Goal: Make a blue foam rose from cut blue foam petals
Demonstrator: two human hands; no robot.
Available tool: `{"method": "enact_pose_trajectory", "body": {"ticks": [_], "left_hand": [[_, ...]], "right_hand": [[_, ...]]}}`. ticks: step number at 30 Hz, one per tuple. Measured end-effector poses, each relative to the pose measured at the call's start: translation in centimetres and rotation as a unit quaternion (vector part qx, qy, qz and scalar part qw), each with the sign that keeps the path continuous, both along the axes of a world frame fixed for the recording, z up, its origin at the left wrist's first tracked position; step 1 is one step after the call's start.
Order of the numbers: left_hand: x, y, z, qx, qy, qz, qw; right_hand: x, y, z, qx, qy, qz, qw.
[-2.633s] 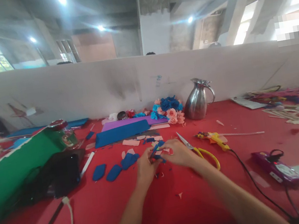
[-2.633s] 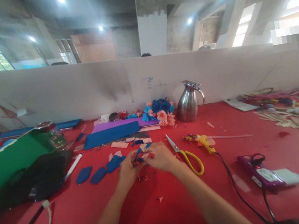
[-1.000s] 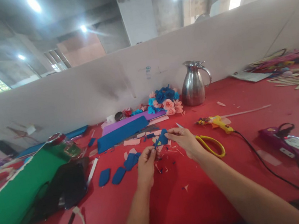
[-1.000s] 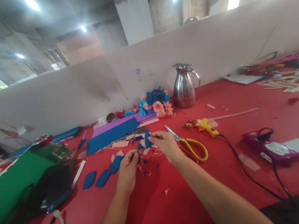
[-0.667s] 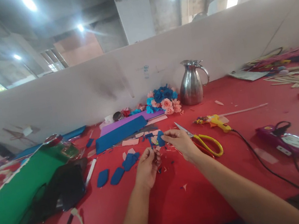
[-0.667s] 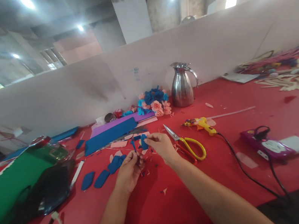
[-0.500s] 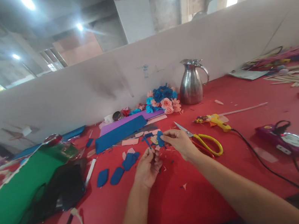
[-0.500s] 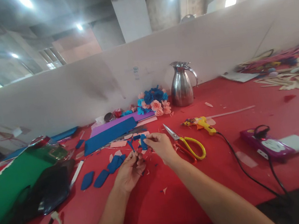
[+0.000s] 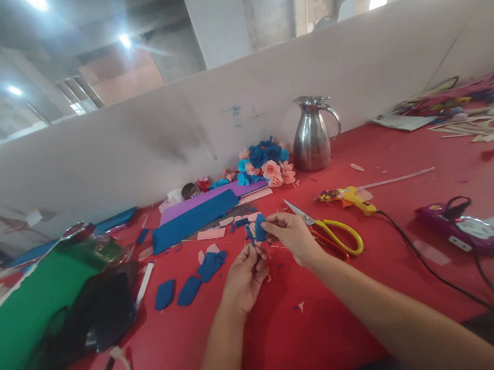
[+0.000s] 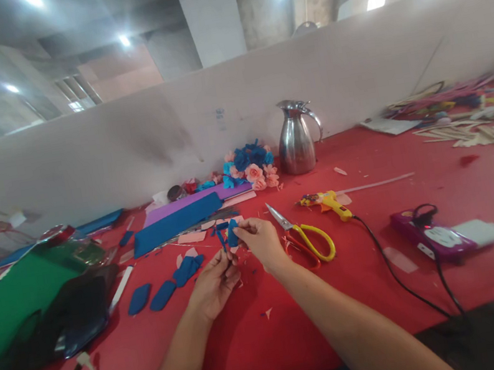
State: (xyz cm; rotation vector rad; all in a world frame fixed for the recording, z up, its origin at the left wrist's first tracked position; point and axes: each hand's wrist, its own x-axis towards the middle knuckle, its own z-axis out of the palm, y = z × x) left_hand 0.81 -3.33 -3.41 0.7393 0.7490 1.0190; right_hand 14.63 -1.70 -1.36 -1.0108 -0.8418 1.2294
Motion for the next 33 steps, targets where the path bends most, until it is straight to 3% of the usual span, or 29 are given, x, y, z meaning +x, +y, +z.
{"method": "enact_pose_trajectory", "body": {"ticks": [8,33], "left_hand": [[0.46,-0.03,-0.58,0.004,0.027,0.009,1.0],[0.78,-0.12,-0.34,0.01,0.043,0.039,0.998]], "right_hand": [[-0.28,-0.04,-0.42,0.007,-0.014,0.016,1.0],[-0.43,-0.33,-0.45,0.002,-0.031,0.036,0.999]]}}
